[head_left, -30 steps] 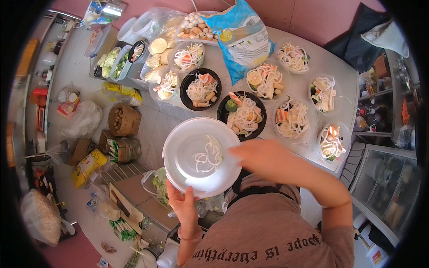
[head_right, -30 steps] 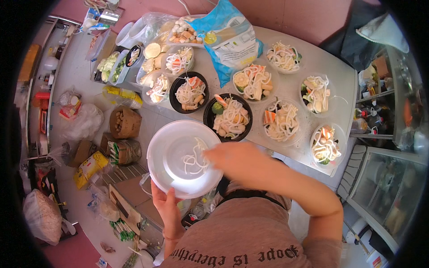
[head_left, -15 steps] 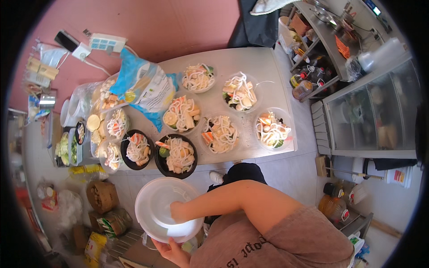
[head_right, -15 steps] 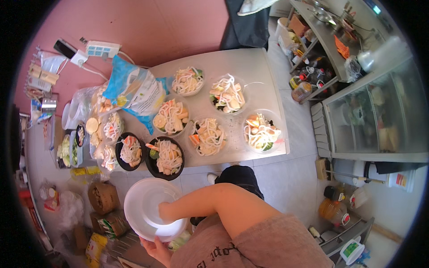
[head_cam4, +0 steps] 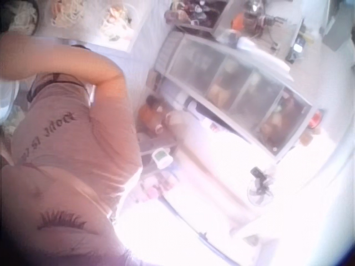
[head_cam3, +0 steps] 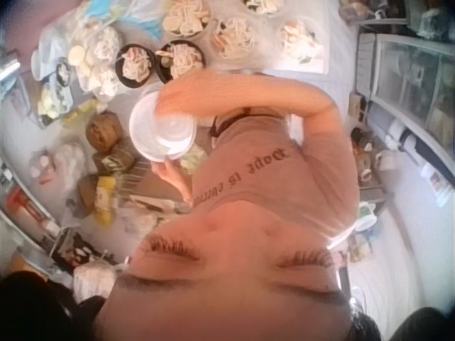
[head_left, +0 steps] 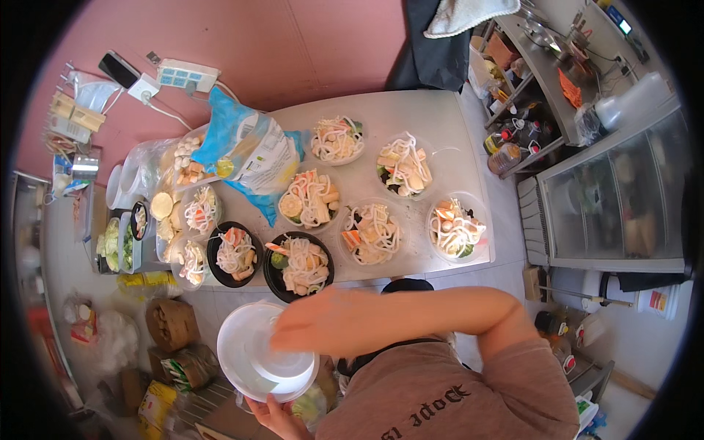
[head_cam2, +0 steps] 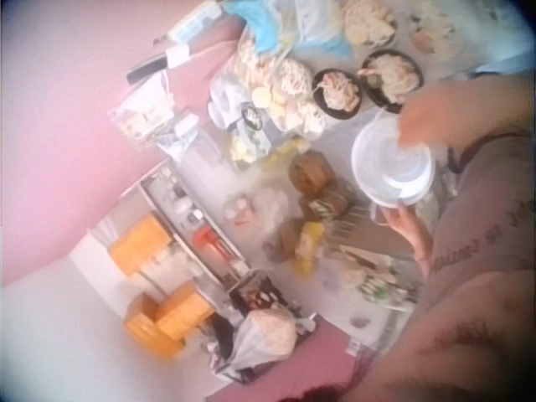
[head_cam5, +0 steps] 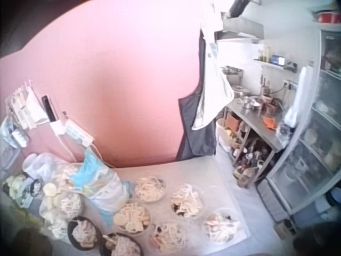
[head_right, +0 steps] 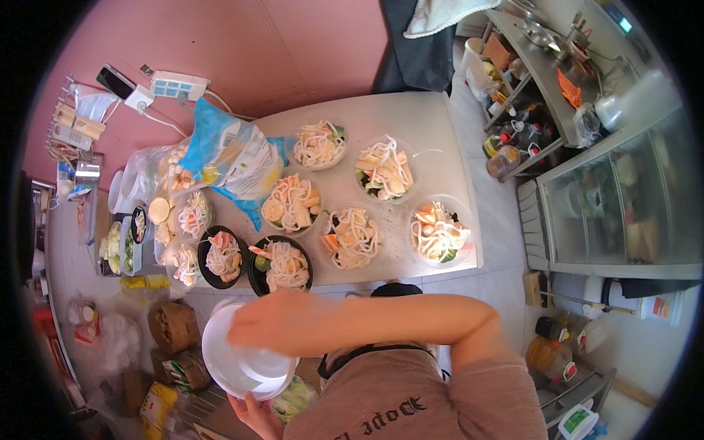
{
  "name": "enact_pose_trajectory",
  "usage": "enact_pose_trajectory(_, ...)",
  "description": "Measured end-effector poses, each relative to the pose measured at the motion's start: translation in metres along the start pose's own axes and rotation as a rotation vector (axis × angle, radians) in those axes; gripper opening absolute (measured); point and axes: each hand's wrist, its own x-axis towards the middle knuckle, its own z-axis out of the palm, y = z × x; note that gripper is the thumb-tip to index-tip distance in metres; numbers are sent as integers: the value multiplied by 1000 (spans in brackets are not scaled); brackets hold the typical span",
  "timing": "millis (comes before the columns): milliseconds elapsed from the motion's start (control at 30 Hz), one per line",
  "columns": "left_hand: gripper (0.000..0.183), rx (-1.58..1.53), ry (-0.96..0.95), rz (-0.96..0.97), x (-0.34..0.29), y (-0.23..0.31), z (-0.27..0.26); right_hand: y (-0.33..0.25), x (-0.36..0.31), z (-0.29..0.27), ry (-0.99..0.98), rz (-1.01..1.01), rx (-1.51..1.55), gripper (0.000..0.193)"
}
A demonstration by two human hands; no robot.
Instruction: The person assembles multiple noodle bowls by hand, adding noodles, crab sticks, and cabbage leaves into black bowls on a countertop. The person handles containers of ingredients and arranges the bowls in rows.
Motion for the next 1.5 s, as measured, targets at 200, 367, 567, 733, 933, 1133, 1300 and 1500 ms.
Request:
enact_pose_trajectory(200,58,-59,89,-78,6,-18,-11,-24,-117,-96,339,587,-260,34)
enact_pose_trajectory(367,62,-136,82,-134,7,-20,-12,14,-186,-107,100,916,-471,28)
enact_pose_trajectory(567,58,-91,62,-86,10,-14,-10,25,-110,-59,62,837,-410,35)
enact_pose_trajectory(733,69,-131,62,-39,2,-18,-12,33,-3,43,-239,145,-183,29)
enact_pose_trajectory(933,70,-70,101,46,-22,-22,-1,95,24,258,-957,-44,-810,20)
enact_pose_trajectory(1133,67,42,166,-74,-39,-29,-6,90,-11,302,-1075,53,-635,14)
enact_pose_trajectory(1300,63,44,221,-125,-39,-21,1,78,-15,284,-467,-316,-235,12)
enact_pose_trajectory(1500,52,479,169,-201,-22,-32,5,45,20,231,-352,-247,-30,15)
